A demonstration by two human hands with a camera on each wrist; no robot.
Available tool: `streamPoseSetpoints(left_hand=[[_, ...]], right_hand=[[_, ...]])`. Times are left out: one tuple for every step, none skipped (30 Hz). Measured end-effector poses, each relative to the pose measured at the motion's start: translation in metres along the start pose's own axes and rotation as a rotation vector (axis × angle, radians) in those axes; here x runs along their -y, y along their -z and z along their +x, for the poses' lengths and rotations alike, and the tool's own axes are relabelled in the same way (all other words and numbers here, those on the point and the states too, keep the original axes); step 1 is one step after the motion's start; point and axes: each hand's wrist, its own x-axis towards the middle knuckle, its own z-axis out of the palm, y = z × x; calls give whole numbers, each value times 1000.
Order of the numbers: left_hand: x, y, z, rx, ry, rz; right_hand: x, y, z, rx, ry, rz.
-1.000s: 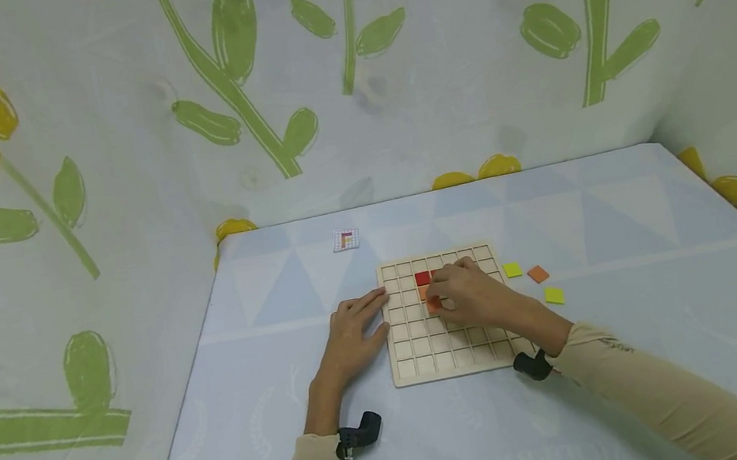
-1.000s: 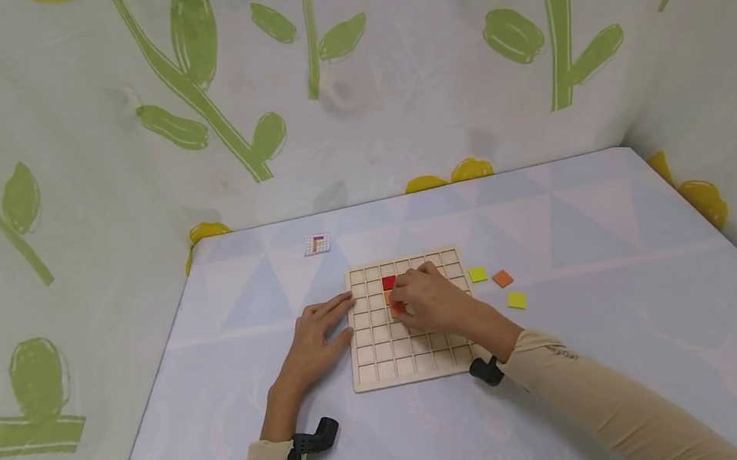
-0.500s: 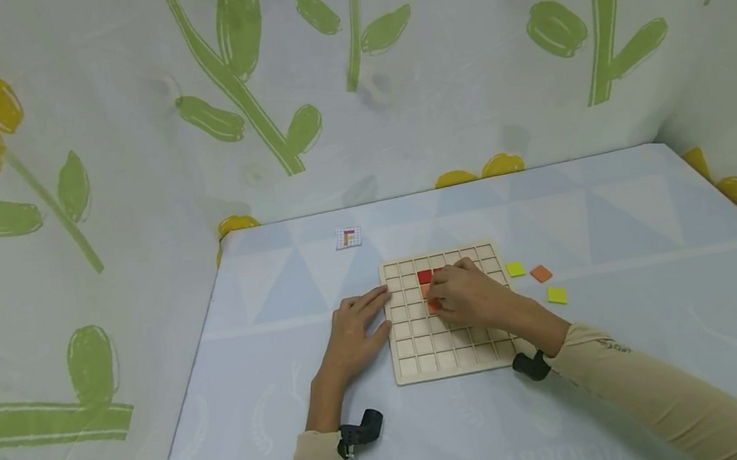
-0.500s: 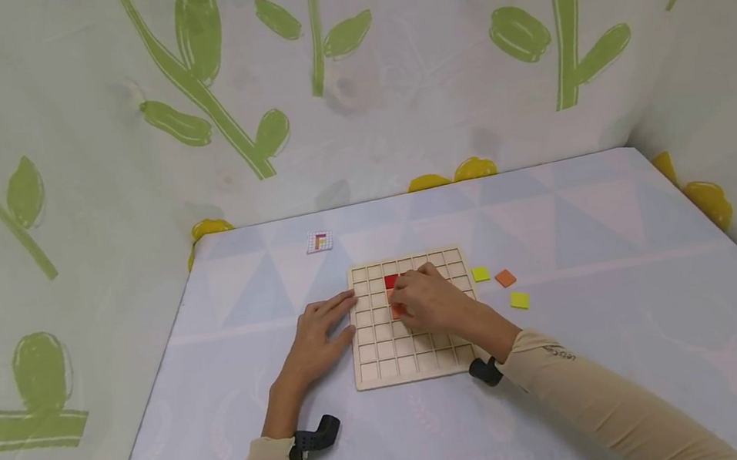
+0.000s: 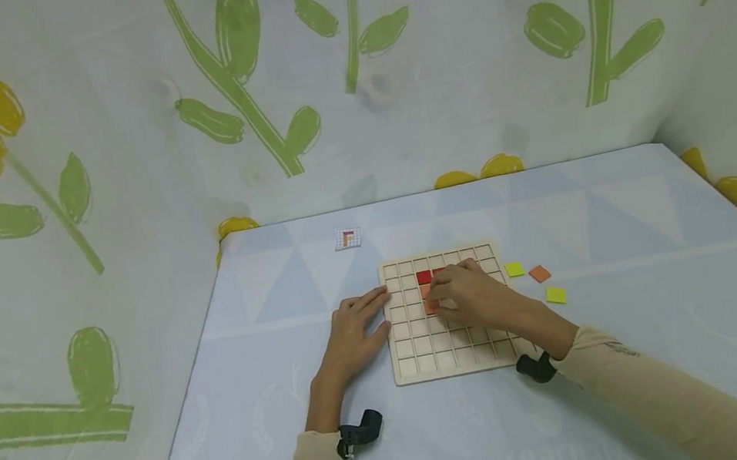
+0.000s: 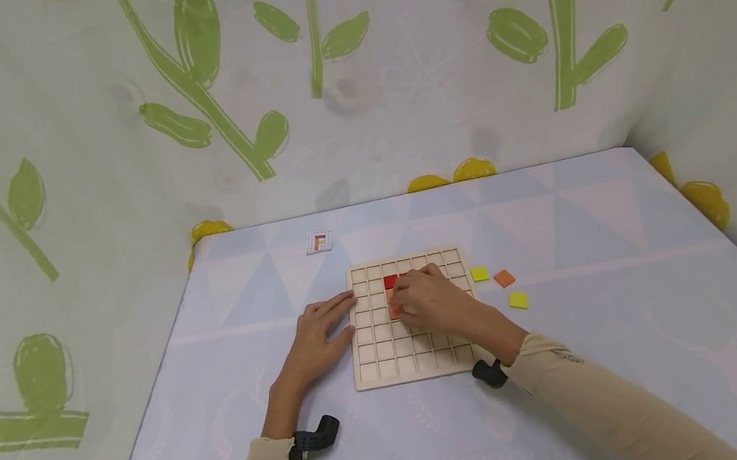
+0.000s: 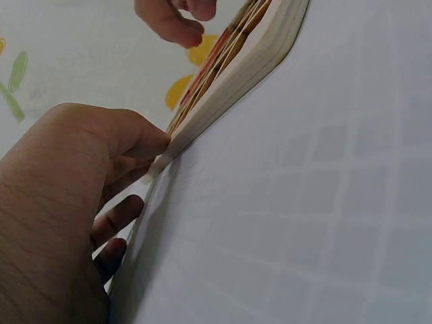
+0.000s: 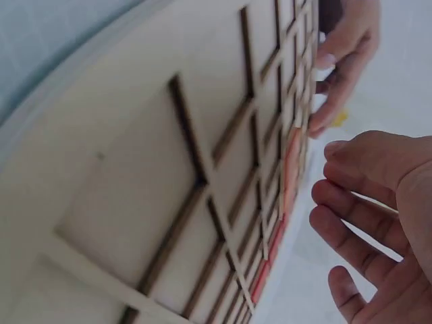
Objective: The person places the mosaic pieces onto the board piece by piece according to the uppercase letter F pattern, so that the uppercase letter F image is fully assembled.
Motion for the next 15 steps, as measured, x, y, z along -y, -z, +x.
streamPoseSetpoints(left_hand=[[0,0,0,-3,-6,0],[-1,-1,0,-7,-9,-6],[0,-1,1,-8,-10,-4],[0,-1,1,-9,-8,-3],[0,-1,1,-9,-6,-2],[0,-1,0,-9,-3,-3],[0,0,0,-7,1,-8],[0,0,0,-5,4,-11],[0,0,0,-1,6,-8],[-1,0,0,4,8,-9],[-1,0,0,10,10,-8],[-1,0,0,14,14,-10],[-1,-1,0,15,17,-8],[-1,-1,0,15,20,-8],[-1,-2,0,16,23,-6]], right_hand=[[0,3,-2,-5,-9,19],[-1,7,-5,-10,-13,34],[-1,12,-8,-19,-18,49],[-1,16,-11,-31,-19,53],[-2,20,-14,-44,-16,55],[-3,23,-18,-56,-16,58],[-4,27,-21,-71,-15,60],[-5,30,-25,-87,-11,58],[-7,33,-29,-103,-13,55],[-9,36,-33,-115,-15,50],[-11,39,-38,-123,-22,49],[-12,41,-42,-130,-32,47],[-14,43,-45,-137,-41,45],[-15,45,-49,-142,-51,46],[-16,47,-53,-144,-61,46]])
